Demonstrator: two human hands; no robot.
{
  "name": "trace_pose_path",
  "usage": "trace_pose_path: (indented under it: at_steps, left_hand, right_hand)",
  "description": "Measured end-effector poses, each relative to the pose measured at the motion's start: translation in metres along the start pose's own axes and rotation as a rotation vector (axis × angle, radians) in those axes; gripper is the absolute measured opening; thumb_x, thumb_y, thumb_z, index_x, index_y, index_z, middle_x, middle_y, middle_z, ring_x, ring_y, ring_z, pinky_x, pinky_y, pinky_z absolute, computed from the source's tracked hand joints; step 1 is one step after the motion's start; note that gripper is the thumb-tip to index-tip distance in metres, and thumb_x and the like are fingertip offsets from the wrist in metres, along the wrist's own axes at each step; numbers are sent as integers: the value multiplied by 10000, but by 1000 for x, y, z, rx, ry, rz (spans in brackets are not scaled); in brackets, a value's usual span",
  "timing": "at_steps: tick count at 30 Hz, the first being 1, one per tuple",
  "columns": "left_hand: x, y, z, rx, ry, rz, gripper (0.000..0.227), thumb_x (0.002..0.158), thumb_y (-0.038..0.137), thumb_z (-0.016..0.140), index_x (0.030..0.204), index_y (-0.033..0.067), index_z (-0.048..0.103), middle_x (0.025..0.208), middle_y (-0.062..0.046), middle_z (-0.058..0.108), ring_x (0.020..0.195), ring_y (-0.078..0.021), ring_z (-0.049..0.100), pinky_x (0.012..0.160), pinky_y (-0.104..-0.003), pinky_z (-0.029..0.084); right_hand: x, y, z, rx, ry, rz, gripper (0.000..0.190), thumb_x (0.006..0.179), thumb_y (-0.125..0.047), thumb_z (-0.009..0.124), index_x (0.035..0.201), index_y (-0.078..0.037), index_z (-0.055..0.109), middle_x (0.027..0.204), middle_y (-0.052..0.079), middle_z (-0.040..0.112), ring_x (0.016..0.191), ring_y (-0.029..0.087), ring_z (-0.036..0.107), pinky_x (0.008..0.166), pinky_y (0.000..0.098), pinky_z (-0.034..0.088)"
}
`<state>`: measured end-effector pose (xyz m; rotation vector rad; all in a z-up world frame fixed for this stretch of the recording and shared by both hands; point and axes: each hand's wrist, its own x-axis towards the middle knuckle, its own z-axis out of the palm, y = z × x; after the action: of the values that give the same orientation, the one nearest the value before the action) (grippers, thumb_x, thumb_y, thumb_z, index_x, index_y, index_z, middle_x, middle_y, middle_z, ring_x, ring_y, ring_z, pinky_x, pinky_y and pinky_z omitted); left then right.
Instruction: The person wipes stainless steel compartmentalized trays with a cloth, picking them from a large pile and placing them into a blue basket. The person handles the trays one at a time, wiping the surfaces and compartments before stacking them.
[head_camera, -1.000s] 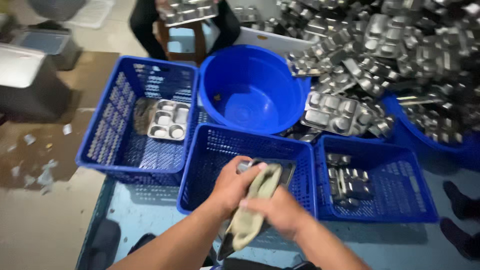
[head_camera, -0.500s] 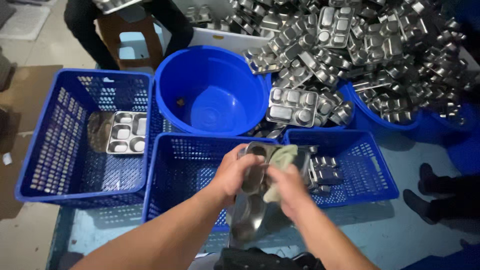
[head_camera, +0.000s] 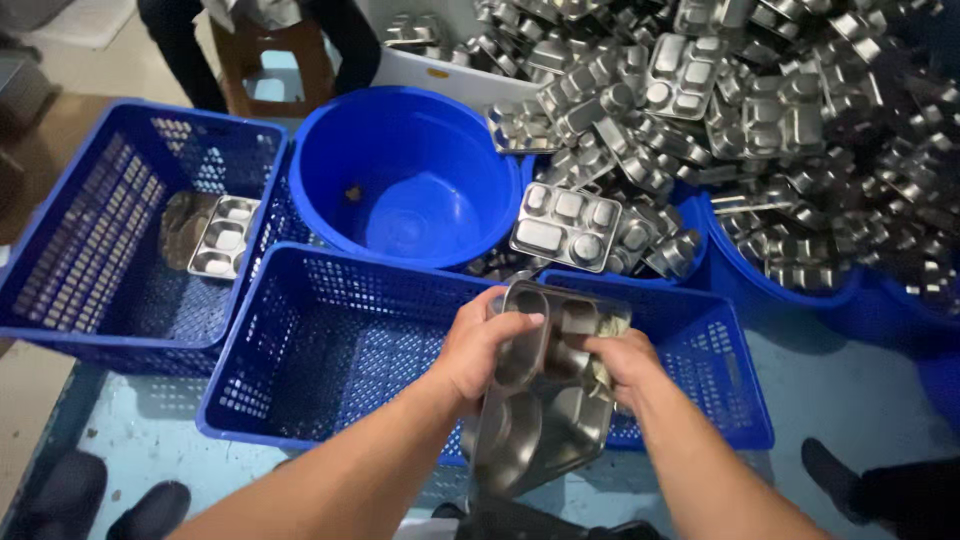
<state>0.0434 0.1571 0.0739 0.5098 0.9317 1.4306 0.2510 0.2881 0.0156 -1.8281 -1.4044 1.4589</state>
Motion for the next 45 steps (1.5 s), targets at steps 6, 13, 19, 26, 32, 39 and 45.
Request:
trace_pose_path:
  at_steps: [6,13,19,26,32,39,45]
  left_hand:
    - [1,-13,4,-155,358,53,400,763,262,713,1110,68,667,926,-91,713,806,-221,701,702,-370,599]
    - [3,-35,3,-55,296,170,424,765,188,770,1154,67,655,957,-74,677,841,-196,652,740,-361,549]
    - [-3,10,-11,-109,301,126,464,723,229,741,1153,86,642,922,-85,697,787,-243,679,676,-420,573]
    - [0,4,-17,82,450,237,417,774,275,755,1119,48,695,933,-73,726,818,-180,681,760,-331,558]
    - [-3,5,-27,189,486,259,396,737,250,776,1075,53,716,907,-67,728,795,-169,673,738,-321,554]
    - [-9,-2,-33,159,514,349,526,759,307,808,1160,30,610,918,-104,692,775,-200,642,686,-352,544]
    - [-5,-24,-15,298,390,155,486,947,563,516,1200,152,579,1021,-87,695,912,-167,643,800,-331,538]
  right_hand:
    - [-70,34,37,-278,43,90,659,859,-633,632,1240,-107,745,1180,137,764,1087,261,704,982,459,530]
    - [-73,14,30,360,-407,293,924,869,-804,273,1431,-131,566,1296,134,721,1185,286,696,1027,457,527]
    - [-80,10,49,561,-551,145,804,954,-683,360,1370,-36,596,1268,151,707,1108,263,707,943,416,571]
    - [-156,29,102,217,-542,-793,647,1010,-277,622,1496,9,304,1487,161,463,1334,259,456,1041,459,383]
    - [-156,-31,91,-677,-895,-702,584,772,-293,817,1276,-56,640,1166,100,701,1081,248,675,942,408,537]
    - [-147,-55,44,553,-757,151,486,779,-355,709,1188,-95,671,1091,113,767,940,248,768,838,427,628]
    - [-128,-64,79,592,-770,-114,352,981,-222,690,1284,-50,645,1149,82,706,1006,198,699,875,374,562]
